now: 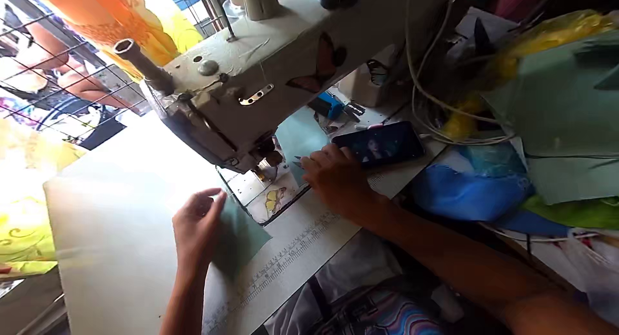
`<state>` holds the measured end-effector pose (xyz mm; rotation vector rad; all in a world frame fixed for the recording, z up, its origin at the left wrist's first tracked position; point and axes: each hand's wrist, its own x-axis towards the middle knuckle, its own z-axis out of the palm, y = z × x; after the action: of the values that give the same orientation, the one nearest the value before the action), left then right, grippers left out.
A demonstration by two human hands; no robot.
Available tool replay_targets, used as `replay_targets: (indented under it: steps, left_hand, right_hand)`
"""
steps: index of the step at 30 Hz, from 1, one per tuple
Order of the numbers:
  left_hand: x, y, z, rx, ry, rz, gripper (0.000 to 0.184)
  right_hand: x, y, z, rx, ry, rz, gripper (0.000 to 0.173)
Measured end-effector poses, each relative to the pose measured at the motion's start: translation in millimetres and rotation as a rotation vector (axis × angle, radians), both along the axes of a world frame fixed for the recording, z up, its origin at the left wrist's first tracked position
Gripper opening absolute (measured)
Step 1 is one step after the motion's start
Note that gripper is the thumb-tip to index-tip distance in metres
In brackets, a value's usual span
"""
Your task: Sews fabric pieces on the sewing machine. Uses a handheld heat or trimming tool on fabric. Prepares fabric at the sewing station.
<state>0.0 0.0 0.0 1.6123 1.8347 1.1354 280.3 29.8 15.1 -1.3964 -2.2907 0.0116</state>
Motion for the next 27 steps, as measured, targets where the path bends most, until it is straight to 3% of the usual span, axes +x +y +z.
replay_targets:
  steps: [2, 4, 9, 13, 16, 18, 20, 23, 27]
  left_hand:
    - [-4.3, -12.7, 2.4, -0.009, 0.266, -0.050, 0.025]
    - [-4.1, -19.6, 1.8, 0.025, 0.330, -0.039, 0.022]
    - [-15.9, -25.2, -4.5, 0.020, 0.067, -0.037, 0.012]
    - [-19.4, -27.1, 3.1, -0.076, -0.105, -0.034, 0.005]
    - [-21.0, -29.0, 5.1, -0.122, -0.193, -0.026, 0.004]
    - [-22.2, -30.6, 6.0, -0.126, -0.230, -0.031, 0.005]
    - [-22.6, -32.0, 8.3, -0.139, -0.245, -0.025, 0.006]
    - [-23.6, -34.3, 8.8, -0.146, -0.251, -0.019, 0.006]
    - [-26.2, -37.0, 7.1, -0.129, -0.226, -0.042, 0.002]
  right_hand:
    - [-8.0, 6.2, -6.2, 0.058, -0.063, -0.031, 0.017]
    - [-9.5, 9.4, -6.8, 0.076, -0.107, -0.043, 0.020]
    - [-4.9, 13.9, -9.6, 0.107, -0.049, 0.009, 0.021]
    - [-16.8, -6.3, -7.2, 0.047, 0.159, 0.078, 0.033]
    - [-46.7, -32.9, -11.8, -0.144, 0.309, 0.207, 0.030]
    - [-68.2, -38.7, -11.5, -0.264, 0.334, 0.261, 0.041]
    - [-89.2, -35.7, -12.8, -0.172, 0.282, 0.261, 0.042]
    - [-117.7, -28.2, -13.9, 0.046, 0.164, 0.251, 0.026]
    - [-144.9, -27.9, -12.4, 0.161, 0.185, 0.229, 0.010]
